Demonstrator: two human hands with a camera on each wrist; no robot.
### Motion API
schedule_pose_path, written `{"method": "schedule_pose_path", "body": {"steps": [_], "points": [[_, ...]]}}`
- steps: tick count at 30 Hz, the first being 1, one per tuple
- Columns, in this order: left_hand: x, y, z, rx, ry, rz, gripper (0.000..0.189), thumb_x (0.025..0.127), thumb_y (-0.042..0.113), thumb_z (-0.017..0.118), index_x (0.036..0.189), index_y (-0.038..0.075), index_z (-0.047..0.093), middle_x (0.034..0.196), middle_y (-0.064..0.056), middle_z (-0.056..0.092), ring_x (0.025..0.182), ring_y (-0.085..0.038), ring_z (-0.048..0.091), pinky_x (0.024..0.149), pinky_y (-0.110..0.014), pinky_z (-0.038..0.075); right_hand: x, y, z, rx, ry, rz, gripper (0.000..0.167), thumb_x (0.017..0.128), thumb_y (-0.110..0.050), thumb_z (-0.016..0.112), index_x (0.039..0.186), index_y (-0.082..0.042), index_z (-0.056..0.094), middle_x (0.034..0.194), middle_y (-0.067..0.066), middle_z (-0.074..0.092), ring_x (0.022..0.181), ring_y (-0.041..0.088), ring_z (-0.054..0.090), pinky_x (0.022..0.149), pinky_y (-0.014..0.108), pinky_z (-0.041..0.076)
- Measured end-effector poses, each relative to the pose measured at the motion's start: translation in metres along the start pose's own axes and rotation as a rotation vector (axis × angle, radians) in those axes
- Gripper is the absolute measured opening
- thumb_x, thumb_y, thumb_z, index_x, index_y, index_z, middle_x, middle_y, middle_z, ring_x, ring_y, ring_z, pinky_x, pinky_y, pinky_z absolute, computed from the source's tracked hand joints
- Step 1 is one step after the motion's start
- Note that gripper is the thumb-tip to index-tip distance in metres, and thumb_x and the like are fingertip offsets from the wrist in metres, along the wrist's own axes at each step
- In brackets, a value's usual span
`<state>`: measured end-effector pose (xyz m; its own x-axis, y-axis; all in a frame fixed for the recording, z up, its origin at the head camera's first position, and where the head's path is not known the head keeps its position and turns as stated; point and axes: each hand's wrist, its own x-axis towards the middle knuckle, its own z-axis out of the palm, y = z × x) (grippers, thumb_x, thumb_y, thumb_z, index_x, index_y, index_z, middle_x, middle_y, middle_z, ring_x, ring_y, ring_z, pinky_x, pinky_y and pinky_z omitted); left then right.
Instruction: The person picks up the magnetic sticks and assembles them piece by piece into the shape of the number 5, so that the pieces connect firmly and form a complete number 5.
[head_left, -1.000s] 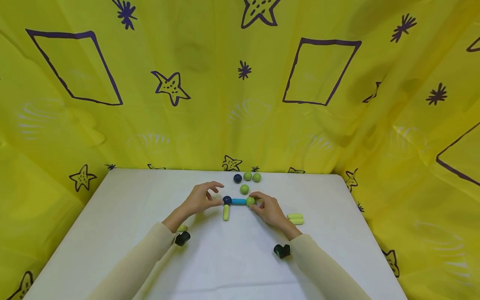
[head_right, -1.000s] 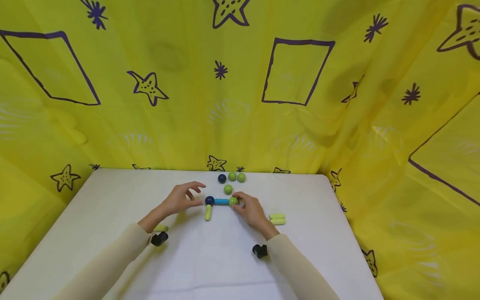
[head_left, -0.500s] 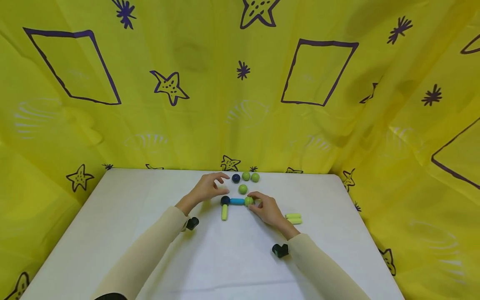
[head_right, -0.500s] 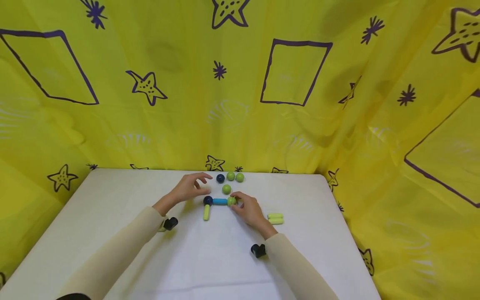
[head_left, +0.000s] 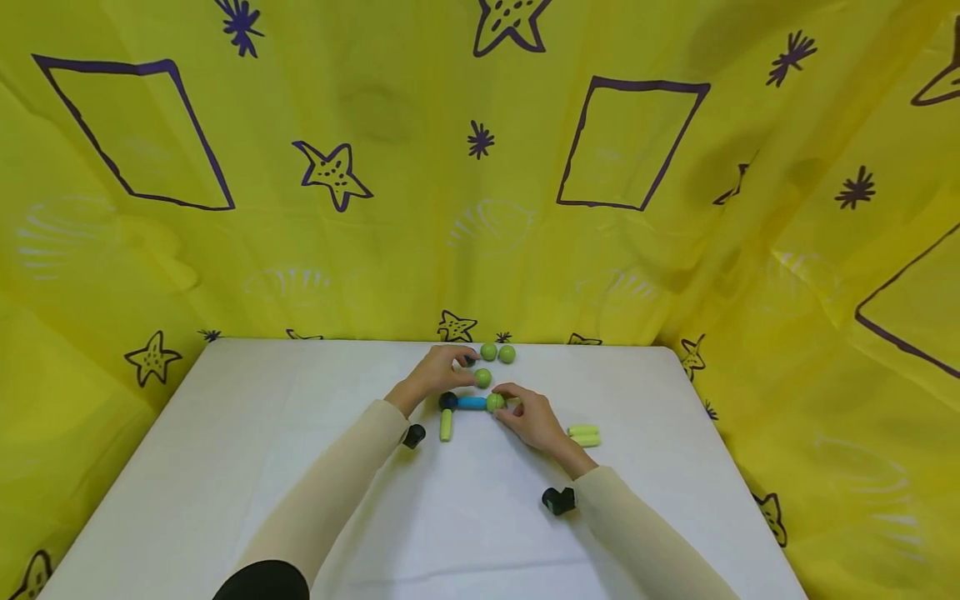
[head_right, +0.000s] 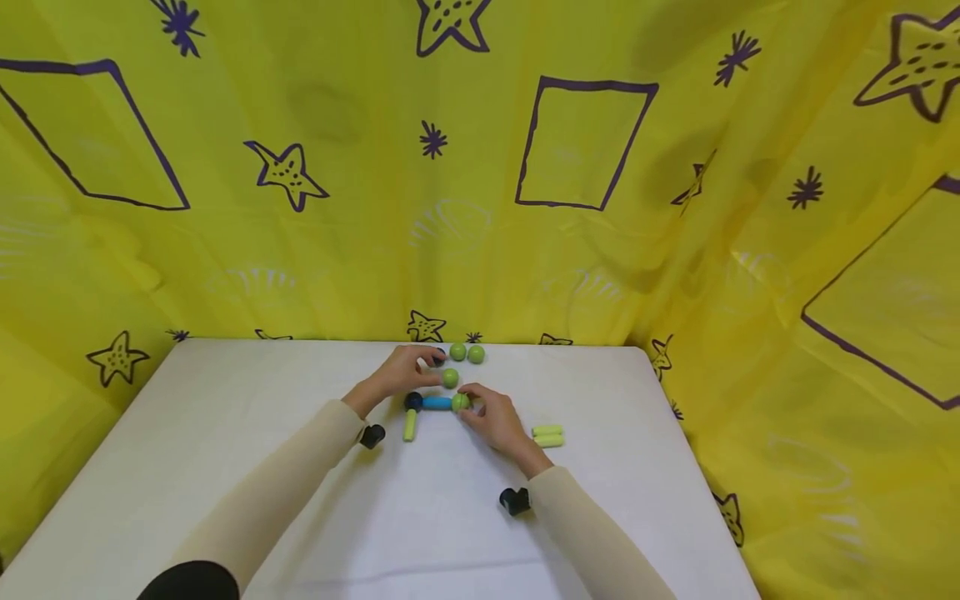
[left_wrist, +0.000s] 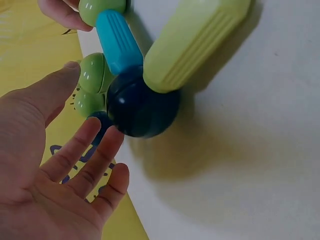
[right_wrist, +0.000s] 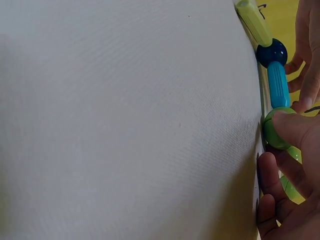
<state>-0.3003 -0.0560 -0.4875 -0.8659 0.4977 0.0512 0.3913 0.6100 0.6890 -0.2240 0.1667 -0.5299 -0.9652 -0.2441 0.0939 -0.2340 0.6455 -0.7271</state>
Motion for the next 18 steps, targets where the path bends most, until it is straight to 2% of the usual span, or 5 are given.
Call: {"method": "schedule_pose_path", "body": {"steps": [7,18], "points": [[0.008,0.004,0.011,0.039,0.002,-0.045,0.041,0.088,0.019,0.083,0.126,0.008,0.072,0.114,-0.015,0.071,0.108,-0.029,0.064,0.098,-0.048,0.049,-0.002,0.000,-0.001,-0.001,-0.004,0.000,0.036,0.093,-0.013,0.077,0.128,-0.016,0.068,0.121,0.003,0.071,0.071,0.011,0.055,0.066,0.027,0.047],[0.016,0.011,0.019,0.164,-0.038,-0.038,0.039,0.088,0.021,0.083,0.125,0.011,0.073,0.110,-0.010,0.073,0.106,-0.026,0.065,0.094,-0.045,0.052,-0.005,0.000,-0.004,-0.001,0.001,-0.017,0.036,0.094,-0.013,0.076,0.128,-0.013,0.068,0.120,0.005,0.071,0.069,0.010,0.054,0.065,0.026,0.046]]}}
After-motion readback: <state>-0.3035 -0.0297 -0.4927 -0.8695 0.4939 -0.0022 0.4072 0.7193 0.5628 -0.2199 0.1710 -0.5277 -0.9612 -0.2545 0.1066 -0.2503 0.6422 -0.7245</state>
